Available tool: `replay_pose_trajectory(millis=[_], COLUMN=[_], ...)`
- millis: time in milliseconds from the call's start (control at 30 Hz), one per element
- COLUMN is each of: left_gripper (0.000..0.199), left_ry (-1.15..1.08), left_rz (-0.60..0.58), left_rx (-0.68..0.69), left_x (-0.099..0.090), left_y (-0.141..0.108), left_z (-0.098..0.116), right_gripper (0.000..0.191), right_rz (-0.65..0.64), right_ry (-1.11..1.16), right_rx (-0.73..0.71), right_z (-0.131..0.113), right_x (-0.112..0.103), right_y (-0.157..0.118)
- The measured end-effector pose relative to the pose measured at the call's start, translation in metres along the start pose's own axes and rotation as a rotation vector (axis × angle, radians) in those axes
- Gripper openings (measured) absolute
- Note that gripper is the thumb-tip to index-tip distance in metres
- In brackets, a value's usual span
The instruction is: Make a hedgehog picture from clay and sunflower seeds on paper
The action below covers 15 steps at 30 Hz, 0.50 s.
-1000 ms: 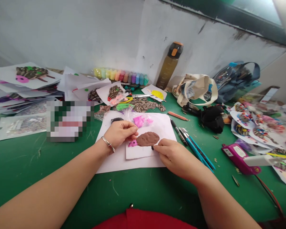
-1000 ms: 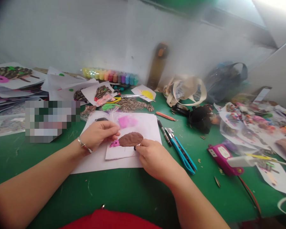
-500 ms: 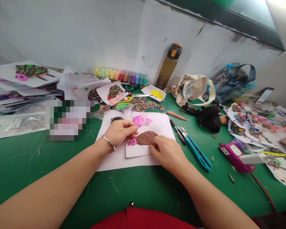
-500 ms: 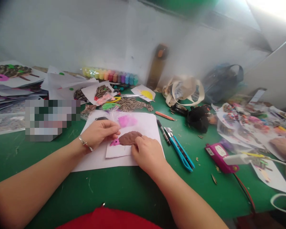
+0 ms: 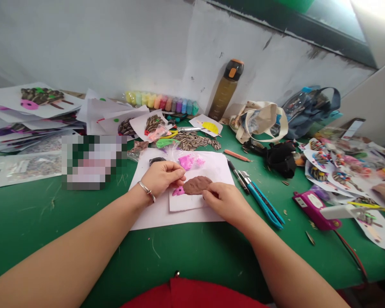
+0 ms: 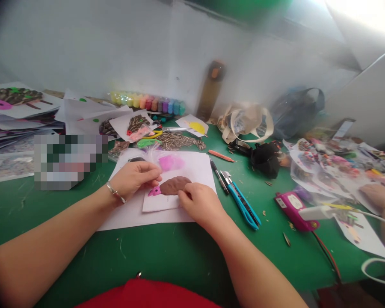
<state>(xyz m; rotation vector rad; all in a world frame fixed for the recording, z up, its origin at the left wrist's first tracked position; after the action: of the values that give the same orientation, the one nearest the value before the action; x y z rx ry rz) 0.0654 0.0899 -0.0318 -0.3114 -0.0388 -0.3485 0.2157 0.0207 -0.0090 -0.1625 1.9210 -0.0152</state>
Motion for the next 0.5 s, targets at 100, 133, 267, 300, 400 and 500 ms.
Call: replay_pose_trajectory(millis=[100, 133, 267, 300, 400, 500], left_gripper=[0.031, 0.031, 0.030, 0.030, 0.033, 0.034], left_ry=[-0.006, -0.008, -0.012, -0.012, 0.000, 0.009], left_rz=[0.002, 0.003, 0.003, 0.002, 0.001, -0.002], left_rx=[-0.007, -0.011, -0.014, -0.011, -0.004, -0.005], left_x=[0.000, 0.000, 0.001, 0.001, 0.000, 0.000], left_y=[0.000, 0.000, -0.001, -0.001, 0.000, 0.000], left_z=[0.000, -0.001, 0.000, 0.000, 0.000, 0.000], right_gripper=[0.025, 0.023, 0.023, 0.025, 0.030, 0.026], right_rz=[0.045, 0.064, 0.069, 0.049, -0.003, 0.006], right_ry=[-0.050, -0.071, -0.043, 0.001, 0.135, 0.115], right_rx=[-0.004, -0.008, -0.013, -0.010, 0.027, 0.049], right_z=[-0.002, -0.003, -0.002, 0.000, 0.008, 0.010], right_x=[0.000, 0.000, -0.001, 0.000, -0.001, -0.001], right_y=[0.000, 0.001, 0.002, 0.002, 0.003, 0.002])
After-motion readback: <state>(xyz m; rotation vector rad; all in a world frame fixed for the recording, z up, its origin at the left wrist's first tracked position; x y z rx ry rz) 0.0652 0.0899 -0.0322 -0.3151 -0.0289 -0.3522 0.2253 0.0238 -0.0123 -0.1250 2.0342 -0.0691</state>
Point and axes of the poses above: each hand's wrist, its own y-axis towards the middle knuckle, its own x-axis out of the palm, z = x × y, the point moved 9 cm from there along y, towards the middle knuckle, and after that the axes turned 2 degrees about x, right-handed, at the moved point
